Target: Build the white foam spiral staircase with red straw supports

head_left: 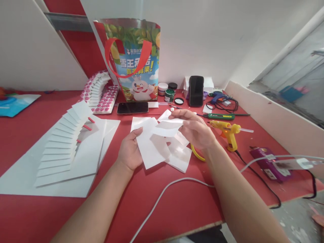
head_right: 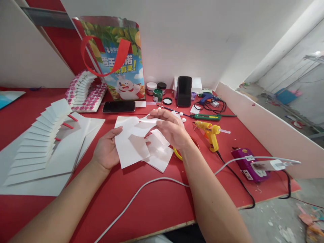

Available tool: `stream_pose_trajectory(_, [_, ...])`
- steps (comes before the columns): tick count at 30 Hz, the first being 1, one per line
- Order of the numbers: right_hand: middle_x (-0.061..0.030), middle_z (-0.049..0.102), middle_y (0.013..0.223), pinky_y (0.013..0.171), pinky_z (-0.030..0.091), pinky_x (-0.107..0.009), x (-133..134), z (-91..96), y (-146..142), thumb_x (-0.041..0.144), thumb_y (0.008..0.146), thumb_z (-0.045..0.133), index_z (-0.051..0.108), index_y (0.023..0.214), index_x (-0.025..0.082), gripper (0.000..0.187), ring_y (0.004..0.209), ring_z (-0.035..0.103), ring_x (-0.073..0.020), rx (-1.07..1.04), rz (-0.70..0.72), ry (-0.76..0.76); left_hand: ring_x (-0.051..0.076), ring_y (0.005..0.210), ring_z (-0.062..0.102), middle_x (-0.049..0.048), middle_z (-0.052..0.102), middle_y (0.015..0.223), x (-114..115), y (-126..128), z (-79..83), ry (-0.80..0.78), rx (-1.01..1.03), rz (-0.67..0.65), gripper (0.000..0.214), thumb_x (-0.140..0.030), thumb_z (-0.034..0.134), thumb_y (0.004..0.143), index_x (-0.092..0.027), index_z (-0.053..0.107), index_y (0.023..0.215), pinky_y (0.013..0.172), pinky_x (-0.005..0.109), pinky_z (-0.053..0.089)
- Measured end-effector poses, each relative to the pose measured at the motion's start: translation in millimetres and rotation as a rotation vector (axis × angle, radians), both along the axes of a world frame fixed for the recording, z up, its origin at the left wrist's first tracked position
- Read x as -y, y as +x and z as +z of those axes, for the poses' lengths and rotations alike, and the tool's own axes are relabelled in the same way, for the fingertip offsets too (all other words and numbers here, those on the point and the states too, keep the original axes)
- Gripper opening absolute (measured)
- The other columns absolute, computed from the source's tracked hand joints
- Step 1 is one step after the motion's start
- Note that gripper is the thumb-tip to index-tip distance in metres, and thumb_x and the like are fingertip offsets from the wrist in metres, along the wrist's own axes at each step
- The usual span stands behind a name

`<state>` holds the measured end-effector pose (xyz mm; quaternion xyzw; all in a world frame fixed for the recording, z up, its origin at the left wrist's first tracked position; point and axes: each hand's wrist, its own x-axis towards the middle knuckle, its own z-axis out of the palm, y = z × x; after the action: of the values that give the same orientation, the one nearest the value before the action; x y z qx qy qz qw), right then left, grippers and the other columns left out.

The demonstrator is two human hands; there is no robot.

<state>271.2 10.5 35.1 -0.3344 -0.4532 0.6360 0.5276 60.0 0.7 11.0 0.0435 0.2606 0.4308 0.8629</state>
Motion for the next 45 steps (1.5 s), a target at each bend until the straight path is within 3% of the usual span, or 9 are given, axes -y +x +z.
stream_pose_trajectory(5, [-0.0049,0.07,0.11,0.086,0.053,-0.031,-1.5,-6.6,-0.6,0.015,0.065,0.078,0.071,0.101,0.021,0.037,0.102,0.064,-0.0194,0.017,-0.003,-0.005,0.043,0.121,0.066,0.0212,0.075,0.122,0.3,0.4,1.9,-0.027,-0.022,0.009,0.06,-0.03,0.048,0.094,-0.007,0.048,0.15,0.109,0.071,0.041])
stream_pose_trajectory(10, [-0.004,0.071,0.114,0.084,0.056,-0.033,-2.3,-6.9,-0.7,0.016,0.066,0.082,0.071,0.105,0.022,0.041,0.091,0.067,-0.0171,0.066,0.046,0.028,0.043,0.121,0.067,0.022,0.072,0.127,0.2,0.6,0.4,0.039,0.01,-0.003,0.061,-0.03,0.047,0.095,-0.007,0.046,0.151,0.109,0.07,0.042])
stream_pose_trajectory(17, [-0.0036,0.071,0.115,0.088,0.053,-0.03,-2.8,-9.8,0.4,0.017,0.072,0.077,0.075,0.106,0.022,0.034,0.098,0.066,-0.0168,0.058,0.068,0.033,0.043,0.123,0.065,0.0215,0.072,0.128,-0.9,0.3,-1.6,0.038,-0.026,-0.003,0.062,-0.03,0.047,0.095,-0.006,0.045,0.152,0.109,0.07,0.042])
stream_pose_trajectory(24, [-0.0063,0.074,0.107,0.089,0.053,-0.037,-2.4,-11.5,1.1,0.021,0.079,0.07,0.077,0.108,0.019,0.029,0.094,0.067,-0.0209,0.019,0.137,0.011,0.043,0.124,0.064,0.0211,0.069,0.134,-0.2,-1.4,-4.3,0.06,0.012,-0.014,0.064,-0.029,0.048,0.095,-0.01,0.041,0.155,0.11,0.07,0.041])
stream_pose_trajectory(31, [-0.0046,0.075,0.1,0.079,0.054,-0.03,0.2,-10.0,-2.3,0.02,0.075,0.074,0.079,0.098,0.019,0.023,0.086,0.066,-0.0167,0.035,0.027,-0.053,0.042,0.121,0.067,0.0207,0.073,0.125,-1.0,-0.6,1.2,-0.024,-0.04,-0.007,0.061,-0.029,0.046,0.096,-0.008,0.044,0.153,0.109,0.069,0.042])
stream_pose_trajectory(35, [-0.0045,0.075,0.1,0.083,0.054,-0.03,-0.7,-9.3,-3.2,0.022,0.073,0.077,0.079,0.088,0.019,0.015,0.093,0.067,-0.0174,0.042,-0.077,-0.029,0.041,0.119,0.068,0.0194,0.074,0.124,-1.2,-0.5,0.4,0.005,-0.024,-0.006,0.061,-0.028,0.046,0.096,-0.01,0.042,0.154,0.11,0.068,0.042])
stream_pose_trajectory(41, [-0.004,0.074,0.102,0.083,0.057,-0.036,-0.2,-9.8,-4.0,0.022,0.071,0.085,0.072,0.111,0.022,0.042,0.085,0.072,-0.0193,0.105,0.05,-0.021,0.042,0.119,0.068,0.0213,0.073,0.126,-0.6,-0.6,-3.3,0.069,-0.016,-0.034,0.061,-0.033,0.047,0.097,-0.01,0.044,0.153,0.108,0.07,0.043])
stream_pose_trajectory(45, [-0.0016,0.072,0.097,0.079,0.058,-0.035,0.0,-12.5,-5.0,0.016,0.068,0.084,0.069,0.109,0.021,0.044,0.078,0.074,-0.0187,0.135,0.024,-0.038,0.039,0.114,0.071,0.0185,0.076,0.12,1.8,0.8,-5.7,0.134,-0.051,-0.066,0.057,-0.034,0.055,0.096,-0.012,0.051,0.148,0.108,0.065,0.046])
